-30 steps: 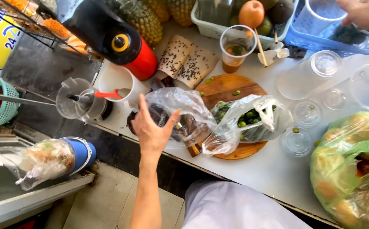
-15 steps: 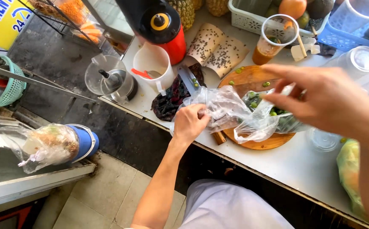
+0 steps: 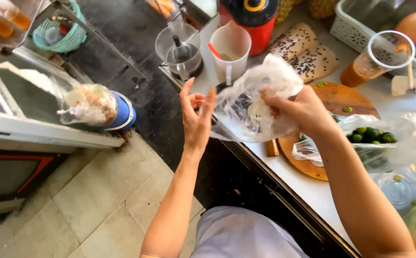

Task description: Sorting and transferring small green fruits from a plastic bag into containers at a food stall.

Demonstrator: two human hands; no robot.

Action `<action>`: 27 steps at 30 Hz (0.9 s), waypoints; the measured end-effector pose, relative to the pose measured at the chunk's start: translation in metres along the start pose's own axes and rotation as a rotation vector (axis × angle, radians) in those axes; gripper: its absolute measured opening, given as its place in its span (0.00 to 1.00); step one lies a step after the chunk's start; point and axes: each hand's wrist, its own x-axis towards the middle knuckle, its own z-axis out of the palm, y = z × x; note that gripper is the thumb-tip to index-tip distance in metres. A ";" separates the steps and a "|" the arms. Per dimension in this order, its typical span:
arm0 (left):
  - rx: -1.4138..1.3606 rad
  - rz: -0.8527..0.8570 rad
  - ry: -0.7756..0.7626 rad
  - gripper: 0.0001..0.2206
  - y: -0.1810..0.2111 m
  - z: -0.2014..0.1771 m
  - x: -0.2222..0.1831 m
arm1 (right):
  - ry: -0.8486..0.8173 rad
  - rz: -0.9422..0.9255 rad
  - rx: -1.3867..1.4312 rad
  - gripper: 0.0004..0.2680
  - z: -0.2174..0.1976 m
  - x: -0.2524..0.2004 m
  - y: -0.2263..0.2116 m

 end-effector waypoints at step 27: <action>-0.372 -0.507 0.376 0.20 -0.235 -0.427 0.082 | -0.344 -0.587 -0.605 0.14 0.575 0.233 0.007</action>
